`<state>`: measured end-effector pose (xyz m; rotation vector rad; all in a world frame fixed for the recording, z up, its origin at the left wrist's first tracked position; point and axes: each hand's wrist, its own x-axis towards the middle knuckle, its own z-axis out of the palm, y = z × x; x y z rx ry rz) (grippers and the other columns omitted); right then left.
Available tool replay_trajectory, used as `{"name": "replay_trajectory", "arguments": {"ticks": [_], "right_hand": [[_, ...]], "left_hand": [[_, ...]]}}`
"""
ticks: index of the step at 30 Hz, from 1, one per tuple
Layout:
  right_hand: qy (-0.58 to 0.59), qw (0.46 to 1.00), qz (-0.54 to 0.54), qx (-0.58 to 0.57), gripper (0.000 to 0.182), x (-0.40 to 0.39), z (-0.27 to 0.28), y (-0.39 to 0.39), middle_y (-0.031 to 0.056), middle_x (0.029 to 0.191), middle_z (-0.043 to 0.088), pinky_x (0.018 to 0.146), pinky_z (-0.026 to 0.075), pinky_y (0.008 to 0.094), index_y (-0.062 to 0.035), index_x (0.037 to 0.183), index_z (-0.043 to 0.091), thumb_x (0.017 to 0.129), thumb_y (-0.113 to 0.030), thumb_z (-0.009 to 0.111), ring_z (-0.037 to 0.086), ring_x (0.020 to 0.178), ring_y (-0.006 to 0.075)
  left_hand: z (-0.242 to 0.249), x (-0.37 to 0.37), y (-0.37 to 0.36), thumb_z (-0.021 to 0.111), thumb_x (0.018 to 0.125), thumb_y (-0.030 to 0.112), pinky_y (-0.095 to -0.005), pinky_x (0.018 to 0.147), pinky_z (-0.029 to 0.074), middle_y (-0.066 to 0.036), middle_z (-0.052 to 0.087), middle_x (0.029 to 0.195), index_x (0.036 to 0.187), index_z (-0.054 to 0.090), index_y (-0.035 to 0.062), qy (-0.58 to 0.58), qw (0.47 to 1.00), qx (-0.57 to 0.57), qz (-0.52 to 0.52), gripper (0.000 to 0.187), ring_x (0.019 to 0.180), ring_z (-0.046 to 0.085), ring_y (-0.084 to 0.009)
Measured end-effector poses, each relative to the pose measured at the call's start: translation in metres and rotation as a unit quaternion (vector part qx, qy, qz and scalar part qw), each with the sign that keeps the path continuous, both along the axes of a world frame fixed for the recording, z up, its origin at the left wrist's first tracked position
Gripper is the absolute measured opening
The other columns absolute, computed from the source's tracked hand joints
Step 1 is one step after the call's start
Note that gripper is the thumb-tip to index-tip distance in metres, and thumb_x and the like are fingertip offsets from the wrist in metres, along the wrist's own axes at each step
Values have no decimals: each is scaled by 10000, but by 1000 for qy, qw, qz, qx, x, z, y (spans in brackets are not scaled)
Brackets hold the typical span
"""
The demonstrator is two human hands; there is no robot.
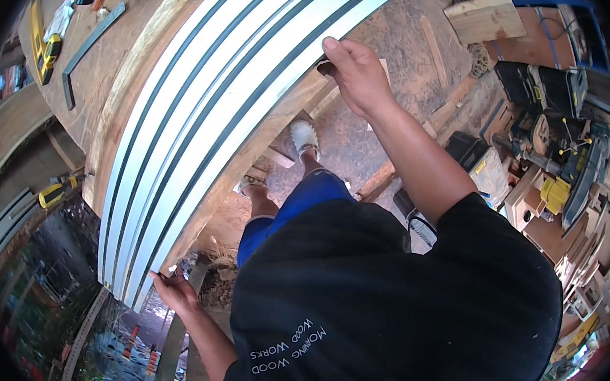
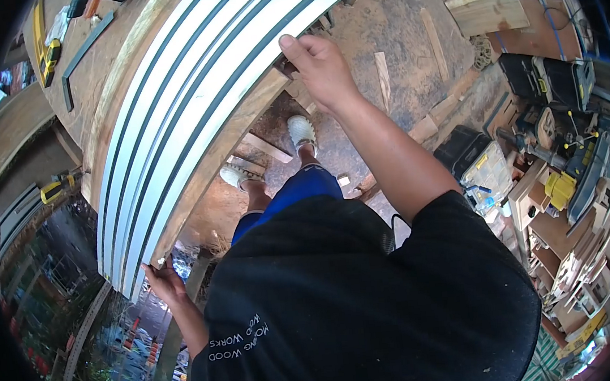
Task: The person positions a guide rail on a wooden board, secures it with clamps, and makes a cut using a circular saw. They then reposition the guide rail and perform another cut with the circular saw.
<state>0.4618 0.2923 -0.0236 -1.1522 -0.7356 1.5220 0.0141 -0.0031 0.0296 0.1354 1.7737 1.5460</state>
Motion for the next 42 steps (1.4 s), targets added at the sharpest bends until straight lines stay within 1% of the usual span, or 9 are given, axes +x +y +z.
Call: {"name": "replay_trajectory", "arguments": {"ticks": [5, 8, 10, 13, 21, 24, 26, 28, 42], "right_hand": [[-1, 998, 47, 29, 306, 7, 1, -3, -7, 717, 561, 590, 389, 235, -17, 823, 639, 868, -317, 680, 464, 665, 62], [-70, 993, 84, 50, 303, 7, 14, -1, 15, 787, 602, 642, 431, 238, -18, 911, 638, 808, -282, 745, 516, 704, 71], [-91, 988, 118, 50, 403, 6, 23, 0, 35, 874, 624, 691, 453, 240, -16, 1022, 610, 748, -245, 796, 548, 753, 82], [-128, 981, 130, 62, 450, 4, 22, 0, 36, 899, 617, 690, 449, 243, -12, 1078, 578, 737, -202, 802, 541, 772, 84], [-117, 986, 82, 89, 327, 0, 17, -7, 24, 887, 599, 707, 434, 238, -3, 1033, 576, 803, -172, 735, 521, 763, 87], [-88, 993, 59, 46, 231, 4, 17, -8, 23, 840, 594, 709, 425, 232, 1, 968, 589, 844, -164, 694, 513, 745, 81], [-10, 999, 28, 29, 180, 3, 20, -7, 27, 799, 591, 703, 419, 229, -13, 886, 596, 881, -181, 662, 512, 733, 78], [-9, 1000, 23, 17, 188, 1, 21, -7, 28, 792, 592, 703, 420, 232, -24, 866, 595, 887, -199, 658, 515, 733, 80], [40, 999, -3, 11, 206, -2, 20, -7, 32, 779, 600, 749, 453, 296, -54, 820, 600, 886, -238, 664, 544, 745, 116]], "left_hand": [[3, 5, 3, 476, 974, 347, -447, 913, 428, -121, 500, 1258, 1142, 482, 34, 1, 1000, -4, 12, 355, 1100, 523, -227], [3, 6, 5, 477, 975, 330, -437, 901, 417, -101, 509, 1250, 1140, 488, 49, 10, 1000, -7, 18, 326, 1090, 522, -219], [2, 6, 5, 485, 971, 334, -432, 906, 401, -91, 511, 1241, 1138, 487, 54, 9, 999, -15, 29, 327, 1091, 518, -213], [-1, 4, 1, 514, 956, 353, -420, 921, 354, -61, 508, 1220, 1141, 479, 67, 14, 999, -28, 41, 343, 1101, 498, -196], [0, 9, 3, 557, 937, 356, -413, 880, 410, -69, 551, 1155, 1099, 514, 67, 22, 997, -15, 66, 333, 1050, 539, -199], [-1, 8, 2, 547, 945, 340, -415, 882, 416, -81, 575, 1139, 1104, 524, 50, 21, 997, -10, 72, 332, 1028, 558, -203], [-4, 4, -2, 518, 957, 345, -445, 926, 405, -108, 565, 1175, 1122, 517, 38, 27, 997, -14, 68, 349, 1078, 547, -228], [-6, -1, -6, 488, 968, 350, -476, 971, 393, -135, 554, 1211, 1141, 511, 26, 36, 997, -17, 65, 367, 1128, 535, -253], [-7, 4, -5, 539, 949, 337, -439, 917, 425, -118, 589, 1140, 1113, 532, 25, 44, 998, 0, 44, 353, 1053, 566, -236]]}}
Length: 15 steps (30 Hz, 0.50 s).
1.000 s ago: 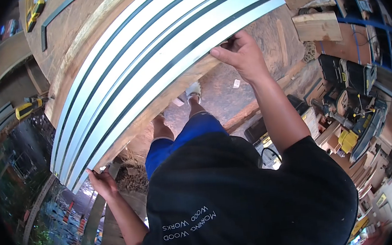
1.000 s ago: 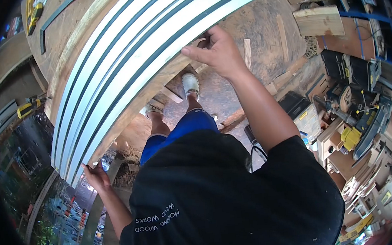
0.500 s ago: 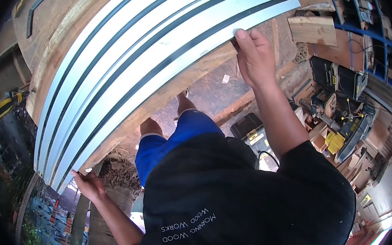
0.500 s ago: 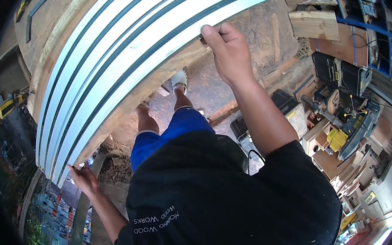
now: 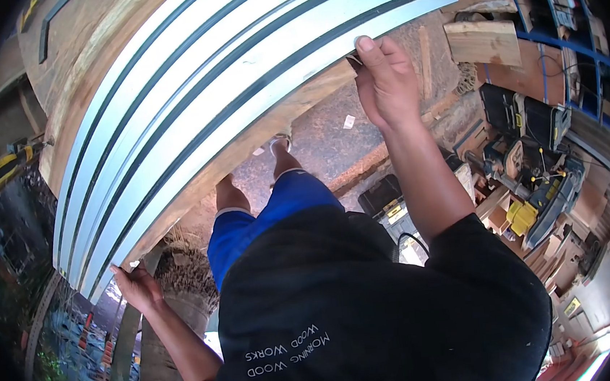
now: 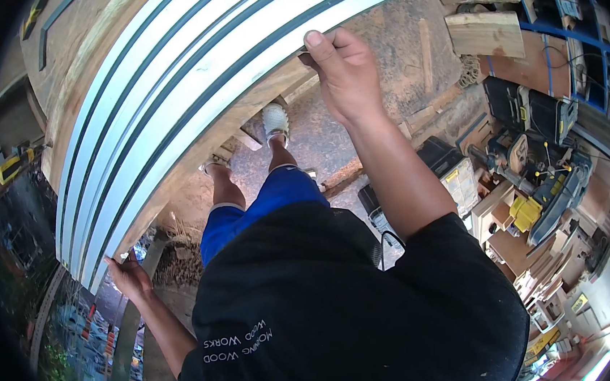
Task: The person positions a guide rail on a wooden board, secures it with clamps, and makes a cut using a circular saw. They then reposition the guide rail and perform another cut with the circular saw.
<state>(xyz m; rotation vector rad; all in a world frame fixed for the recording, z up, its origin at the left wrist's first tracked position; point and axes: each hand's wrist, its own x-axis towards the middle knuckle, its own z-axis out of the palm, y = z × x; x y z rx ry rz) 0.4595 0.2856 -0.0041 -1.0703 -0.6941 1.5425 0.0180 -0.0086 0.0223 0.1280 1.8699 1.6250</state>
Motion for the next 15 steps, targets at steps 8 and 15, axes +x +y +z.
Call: {"name": "replay_trajectory", "arguments": {"ticks": [8, 15], "right_hand": [[3, 1000, -16, 6, 246, -3, -3, -1, 25, 765, 583, 744, 460, 295, -48, 785, 577, 896, -254, 651, 533, 728, 104], [-30, 999, -16, 24, 279, -5, -6, -1, 7, 705, 554, 661, 446, 246, -44, 773, 573, 898, -282, 648, 498, 679, 75]], "left_hand": [[-4, -7, -4, 485, 970, 348, -432, 967, 444, -181, 570, 1191, 1162, 507, -52, 11, 1000, -17, 2, 444, 1110, 552, -275], [-6, -12, -4, 485, 969, 342, -452, 987, 442, -200, 566, 1193, 1168, 497, -83, 6, 1000, -24, 7, 469, 1106, 560, -288]]}}
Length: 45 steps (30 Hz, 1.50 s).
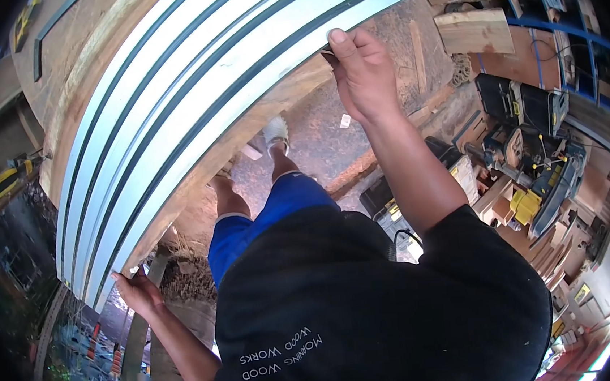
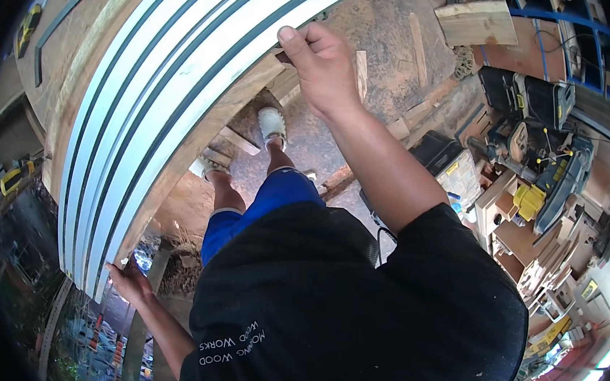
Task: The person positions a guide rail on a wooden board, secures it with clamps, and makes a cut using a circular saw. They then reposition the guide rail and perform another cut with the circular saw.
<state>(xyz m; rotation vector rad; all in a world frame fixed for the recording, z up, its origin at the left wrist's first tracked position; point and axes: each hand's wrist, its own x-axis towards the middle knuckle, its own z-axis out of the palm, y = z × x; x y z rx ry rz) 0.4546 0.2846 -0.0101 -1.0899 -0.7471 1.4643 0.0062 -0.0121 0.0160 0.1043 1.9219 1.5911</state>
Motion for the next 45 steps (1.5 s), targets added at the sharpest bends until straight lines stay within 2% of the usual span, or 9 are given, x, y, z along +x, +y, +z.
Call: {"name": "replay_trajectory", "arguments": {"ticks": [2, 8, 15, 18, 19, 21, 23, 30, 45], "right_hand": [[-37, 999, -2, -4, 298, 0, -2, 0, -6, 679, 535, 604, 402, 227, -42, 768, 571, 902, -298, 641, 462, 650, 59], [-47, 999, 1, 6, 306, 1, -10, 0, -14, 675, 517, 572, 357, 218, -41, 771, 565, 910, -305, 630, 412, 633, 48], [-41, 999, -5, 5, 284, -1, 1, 2, 10, 709, 566, 618, 414, 228, -22, 803, 582, 911, -282, 627, 495, 673, 68], [-19, 1000, 6, -18, 299, 3, 3, 5, 30, 707, 583, 638, 445, 246, -12, 790, 594, 886, -287, 661, 536, 680, 91], [-55, 998, 29, -28, 314, 5, 4, 6, 37, 697, 583, 634, 449, 251, -11, 772, 596, 869, -297, 681, 538, 669, 97], [-91, 994, 52, -37, 329, 8, 3, 7, 43, 687, 584, 629, 453, 256, -10, 754, 599, 851, -307, 702, 540, 658, 104], [-94, 994, 47, -39, 356, 8, 2, 6, 53, 679, 590, 611, 449, 255, -14, 730, 601, 819, -332, 734, 536, 645, 103], [-36, 999, 21, -25, 322, 5, 1, 5, 55, 686, 598, 624, 443, 244, -9, 726, 603, 823, -285, 736, 536, 658, 95], [-49, 998, 40, -27, 336, 9, -1, 3, 55, 679, 598, 620, 445, 245, -3, 718, 607, 822, -295, 736, 539, 657, 96]], "left_hand": [[2, 3, 2, 487, 968, 343, -458, 995, 437, -204, 562, 1198, 1171, 493, -88, -2, 1000, 6, -9, 476, 1114, 555, -288], [6, 7, 6, 499, 962, 353, -458, 1002, 430, -208, 551, 1206, 1184, 482, -90, 9, 1000, -5, -11, 497, 1124, 547, -287], [4, 2, 2, 507, 957, 367, -443, 970, 453, -196, 559, 1192, 1143, 509, -59, 17, 1000, -24, -13, 465, 1118, 551, -269], [5, 3, 3, 507, 956, 371, -446, 963, 458, -192, 563, 1184, 1123, 518, -51, 11, 1000, -14, -26, 454, 1115, 551, -266], [7, 7, 6, 507, 956, 371, -446, 963, 458, -192, 563, 1184, 1123, 518, -51, 11, 1000, -14, -26, 454, 1115, 551, -266], [12, 17, 13, 518, 959, 361, -419, 818, 459, -104, 562, 1056, 977, 533, 47, 21, 999, -17, -21, 316, 971, 551, -204], [11, 15, 11, 517, 960, 358, -411, 818, 461, -104, 570, 1059, 989, 538, 43, 21, 999, -12, -25, 316, 975, 556, -202], [11, 15, 9, 519, 960, 352, -399, 826, 464, -102, 590, 1065, 1047, 549, 30, 17, 1000, -12, -22, 335, 990, 567, -204], [13, 19, 12, 519, 957, 372, -400, 802, 467, -106, 574, 1038, 993, 540, 18, 30, 999, -23, -23, 356, 955, 559, -205]]}}
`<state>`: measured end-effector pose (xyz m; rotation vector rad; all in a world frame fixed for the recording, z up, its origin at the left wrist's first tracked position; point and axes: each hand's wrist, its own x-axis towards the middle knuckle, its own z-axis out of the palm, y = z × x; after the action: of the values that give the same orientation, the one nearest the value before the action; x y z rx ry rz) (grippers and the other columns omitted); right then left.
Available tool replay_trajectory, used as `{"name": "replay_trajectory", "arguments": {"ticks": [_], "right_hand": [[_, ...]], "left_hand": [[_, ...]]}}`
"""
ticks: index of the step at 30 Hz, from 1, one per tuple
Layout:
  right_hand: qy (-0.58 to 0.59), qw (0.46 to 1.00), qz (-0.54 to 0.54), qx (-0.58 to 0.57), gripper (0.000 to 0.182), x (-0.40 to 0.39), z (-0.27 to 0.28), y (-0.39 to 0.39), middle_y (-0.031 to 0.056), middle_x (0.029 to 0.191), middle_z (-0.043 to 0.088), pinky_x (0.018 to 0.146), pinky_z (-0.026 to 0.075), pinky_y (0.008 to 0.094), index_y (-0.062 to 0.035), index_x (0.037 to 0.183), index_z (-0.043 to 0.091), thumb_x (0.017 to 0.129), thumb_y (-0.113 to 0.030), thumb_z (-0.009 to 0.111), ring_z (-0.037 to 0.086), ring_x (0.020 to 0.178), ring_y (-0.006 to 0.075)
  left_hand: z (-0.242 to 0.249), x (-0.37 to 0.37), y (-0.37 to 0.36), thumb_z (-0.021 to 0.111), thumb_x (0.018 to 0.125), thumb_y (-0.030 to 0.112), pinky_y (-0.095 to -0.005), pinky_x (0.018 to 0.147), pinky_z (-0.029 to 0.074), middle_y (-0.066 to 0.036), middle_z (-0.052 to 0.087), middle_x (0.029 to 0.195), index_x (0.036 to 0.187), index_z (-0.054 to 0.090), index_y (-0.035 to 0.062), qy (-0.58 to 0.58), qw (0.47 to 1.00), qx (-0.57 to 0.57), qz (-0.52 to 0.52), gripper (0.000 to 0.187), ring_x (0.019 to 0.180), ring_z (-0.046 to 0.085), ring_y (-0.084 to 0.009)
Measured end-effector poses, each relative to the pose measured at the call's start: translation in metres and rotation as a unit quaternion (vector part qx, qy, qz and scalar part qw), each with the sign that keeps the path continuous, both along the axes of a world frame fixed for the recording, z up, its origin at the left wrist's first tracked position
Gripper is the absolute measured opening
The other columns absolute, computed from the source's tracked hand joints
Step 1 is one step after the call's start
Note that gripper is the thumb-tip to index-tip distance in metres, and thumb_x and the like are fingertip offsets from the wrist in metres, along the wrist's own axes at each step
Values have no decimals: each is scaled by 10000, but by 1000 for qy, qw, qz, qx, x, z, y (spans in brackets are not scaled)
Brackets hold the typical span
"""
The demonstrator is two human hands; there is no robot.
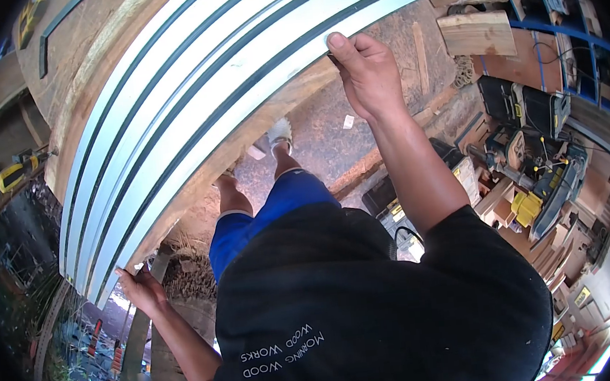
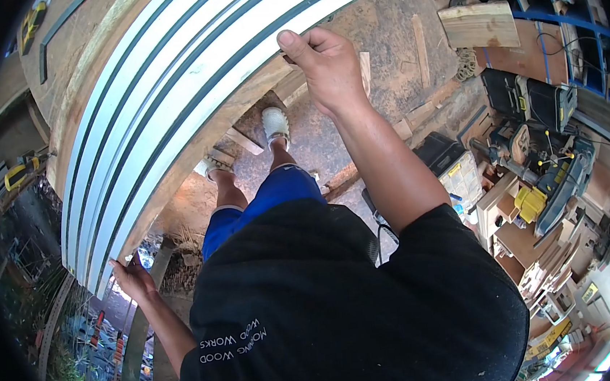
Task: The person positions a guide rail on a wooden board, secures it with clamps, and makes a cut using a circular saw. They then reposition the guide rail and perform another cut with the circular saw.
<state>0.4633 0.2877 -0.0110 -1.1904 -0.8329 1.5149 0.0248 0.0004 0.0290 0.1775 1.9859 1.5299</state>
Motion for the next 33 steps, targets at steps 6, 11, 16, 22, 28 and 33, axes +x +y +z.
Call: {"name": "replay_trajectory", "arguments": {"ticks": [6, 11, 16, 22, 28, 33], "right_hand": [[-33, 999, -12, -8, 367, -3, 3, 0, 57, 674, 589, 610, 438, 254, -7, 718, 607, 819, -337, 734, 527, 651, 99], [-40, 999, -10, -8, 370, -3, 3, -1, 54, 675, 589, 611, 441, 262, -8, 726, 611, 820, -346, 731, 530, 650, 104], [-38, 999, -12, -7, 343, -1, -5, -1, 58, 707, 608, 631, 447, 264, -8, 758, 626, 822, -328, 731, 541, 673, 108], [-277, 959, -41, -46, 429, 11, -9, 6, 100, 964, 646, 827, 448, 316, -1, 1020, 657, 867, -402, 648, 582, 921, 192], [17, 1000, 2, -22, 260, 17, -7, 13, 121, 1089, 619, 940, 444, 338, 20, 1050, 597, 919, -204, 611, 572, 1035, 190], [15, 999, 34, -11, 253, 25, -12, 18, 109, 1105, 618, 967, 421, 355, 4, 1027, 588, 929, -229, 595, 561, 1062, 189]], "left_hand": [[1, 3, 3, 502, 967, 357, -403, 800, 471, -107, 575, 1038, 990, 541, 26, -6, 1000, 4, 2, 334, 953, 562, -207], [-2, -1, -1, 505, 966, 351, -411, 807, 471, -93, 578, 1028, 988, 542, 36, -11, 1000, 14, -3, 318, 932, 568, -203], [-3, -6, -5, 513, 961, 348, -430, 838, 475, -95, 596, 1029, 1023, 548, 34, -8, 1000, 10, -6, 322, 969, 580, -216], [-19, -4, -10, 513, 957, 276, -362, 826, 497, -80, 584, 981, 1051, 523, 38, -51, 997, 37, 42, 256, 897, 576, -207], [5, 12, 11, 536, 954, 284, -417, 850, 445, -84, 597, 1011, 1014, 524, 57, -33, 999, 10, 30, 234, 961, 558, -205], [-18, 1, 2, 537, 956, 282, -415, 842, 460, -85, 626, 1023, 1023, 554, 56, -15, 998, 58, 8, 236, 954, 591, -199]]}}
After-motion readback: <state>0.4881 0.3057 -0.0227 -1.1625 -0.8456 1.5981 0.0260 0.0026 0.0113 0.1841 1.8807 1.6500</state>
